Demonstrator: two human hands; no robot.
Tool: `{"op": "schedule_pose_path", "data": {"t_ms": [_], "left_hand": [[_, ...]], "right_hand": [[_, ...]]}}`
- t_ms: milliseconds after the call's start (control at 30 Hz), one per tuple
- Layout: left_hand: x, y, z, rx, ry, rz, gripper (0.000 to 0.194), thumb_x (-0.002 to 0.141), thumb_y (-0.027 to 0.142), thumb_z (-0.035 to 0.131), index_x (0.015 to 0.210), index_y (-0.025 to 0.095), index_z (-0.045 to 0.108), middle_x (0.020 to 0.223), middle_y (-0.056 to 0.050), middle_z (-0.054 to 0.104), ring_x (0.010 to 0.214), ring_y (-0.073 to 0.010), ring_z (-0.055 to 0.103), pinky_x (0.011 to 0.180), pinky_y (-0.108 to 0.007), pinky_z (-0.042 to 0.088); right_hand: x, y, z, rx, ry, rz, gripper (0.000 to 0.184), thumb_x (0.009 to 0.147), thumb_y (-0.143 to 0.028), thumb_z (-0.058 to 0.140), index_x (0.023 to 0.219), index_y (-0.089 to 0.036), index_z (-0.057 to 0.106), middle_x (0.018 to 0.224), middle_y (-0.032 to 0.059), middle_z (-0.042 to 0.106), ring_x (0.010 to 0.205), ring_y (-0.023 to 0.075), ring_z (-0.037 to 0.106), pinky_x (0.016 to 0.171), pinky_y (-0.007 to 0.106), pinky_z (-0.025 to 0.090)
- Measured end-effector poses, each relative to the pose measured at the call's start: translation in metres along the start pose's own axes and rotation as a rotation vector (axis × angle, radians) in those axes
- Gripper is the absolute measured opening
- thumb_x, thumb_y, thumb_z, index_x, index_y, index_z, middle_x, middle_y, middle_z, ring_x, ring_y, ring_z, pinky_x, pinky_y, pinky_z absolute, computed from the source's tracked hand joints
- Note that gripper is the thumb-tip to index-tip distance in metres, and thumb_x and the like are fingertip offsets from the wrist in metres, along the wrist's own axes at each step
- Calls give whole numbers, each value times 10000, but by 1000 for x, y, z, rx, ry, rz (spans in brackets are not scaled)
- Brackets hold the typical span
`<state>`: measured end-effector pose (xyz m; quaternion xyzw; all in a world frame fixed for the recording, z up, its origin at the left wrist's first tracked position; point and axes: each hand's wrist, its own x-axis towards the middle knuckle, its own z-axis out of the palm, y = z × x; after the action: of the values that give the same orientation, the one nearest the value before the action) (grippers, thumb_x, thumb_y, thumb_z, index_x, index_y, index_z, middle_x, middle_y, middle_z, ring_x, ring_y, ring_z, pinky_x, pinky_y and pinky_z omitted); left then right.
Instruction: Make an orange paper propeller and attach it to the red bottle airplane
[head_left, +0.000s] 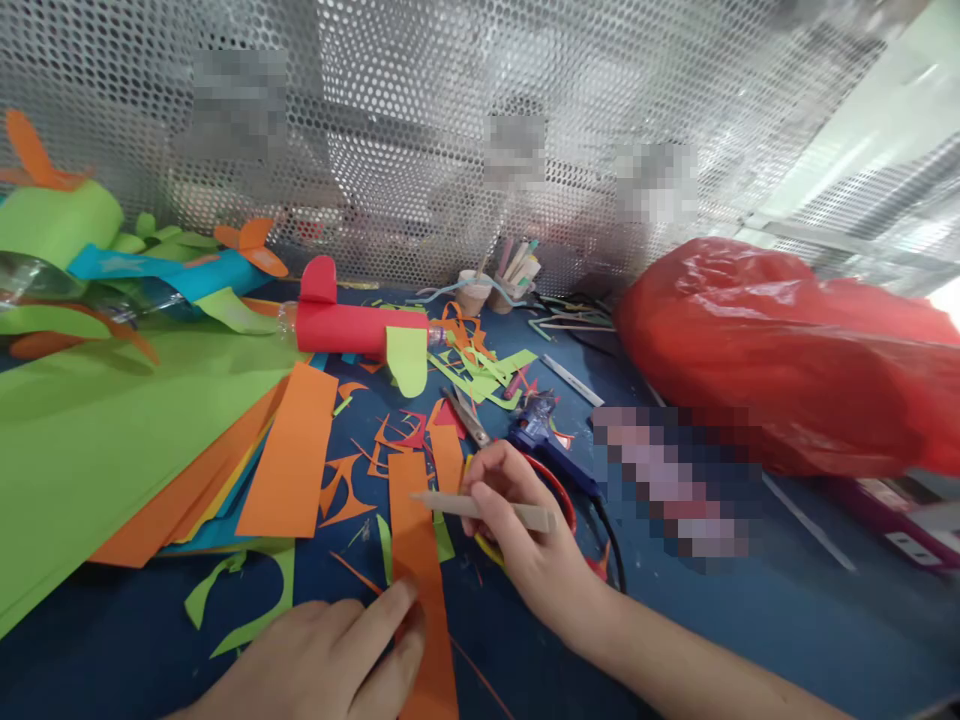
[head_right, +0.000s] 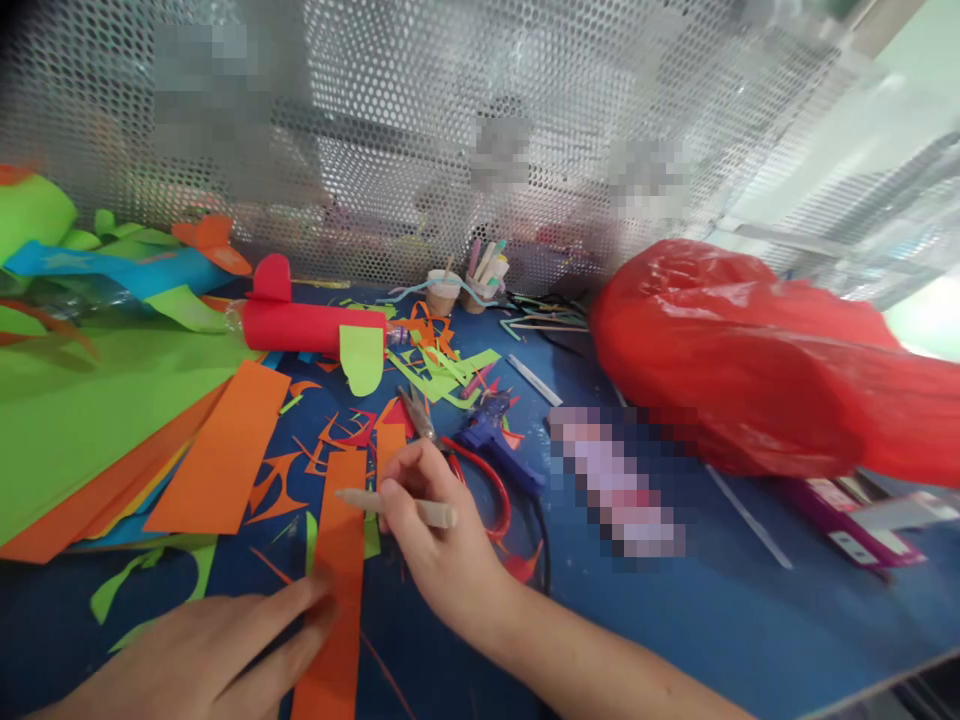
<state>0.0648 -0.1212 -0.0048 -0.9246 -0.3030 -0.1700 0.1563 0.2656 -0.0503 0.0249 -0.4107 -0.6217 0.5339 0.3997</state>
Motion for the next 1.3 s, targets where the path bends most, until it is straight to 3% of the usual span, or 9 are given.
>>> {"op": "schedule_pose_path", "data": {"t_ms": [200, 400, 633, 767, 1000, 1300], "left_hand": [[2, 6, -1, 13, -89, 25, 469, 842, -43, 285, 1138, 150, 593, 1019, -74, 752, 603, -179, 693, 455, -269, 529], [7, 4, -11, 11, -96, 29, 479, 859, -27, 256, 1125, 154, 610, 1038, -77, 748, 538, -167, 652, 428, -270, 489], [7, 8, -6, 5, -110, 16, 459, 813, -39, 303, 1099, 168, 596, 981, -96, 758, 534, -174, 657, 421, -259, 476], [4, 9, -5, -21, -193, 1, 453, 799, -27, 340, 1133, 179, 567, 1043, -103, 738, 588, -183, 657, 460, -271, 490], [4, 9, -3, -4, -163, -2, 427, 797, -18, 357, 1102, 187, 574, 1027, -92, 742, 544, -170, 628, 433, -257, 458], [7, 7, -6, -46, -173, -6, 435, 829, -2, 343, 1139, 184, 584, 1077, -83, 734, 548, -178, 640, 422, -277, 466]], "right_hand": [[7, 3, 0, -70, 50, 56, 292, 880, -370, 569, 707, -223, 387, 537, -93, 329, 449, 76, 263, 428, 226, 225], [7, 1, -1, -89, 37, 91, 296, 843, -353, 582, 666, -228, 380, 512, -90, 347, 426, 75, 287, 406, 227, 214], [8, 0, 1, -88, 19, 92, 272, 855, -341, 563, 667, -228, 403, 506, -86, 357, 416, 75, 263, 393, 232, 199], [9, -2, 1, -139, 18, 45, 286, 834, -317, 576, 627, -224, 402, 534, -75, 344, 449, 79, 257, 412, 237, 219], [8, -1, 0, -138, -41, 65, 265, 845, -304, 562, 649, -226, 403, 516, -75, 368, 443, 81, 276, 411, 231, 224], [9, -3, 1, -171, -19, 65, 261, 831, -295, 556, 631, -227, 403, 526, -72, 354, 458, 89, 279, 426, 238, 232]]}}
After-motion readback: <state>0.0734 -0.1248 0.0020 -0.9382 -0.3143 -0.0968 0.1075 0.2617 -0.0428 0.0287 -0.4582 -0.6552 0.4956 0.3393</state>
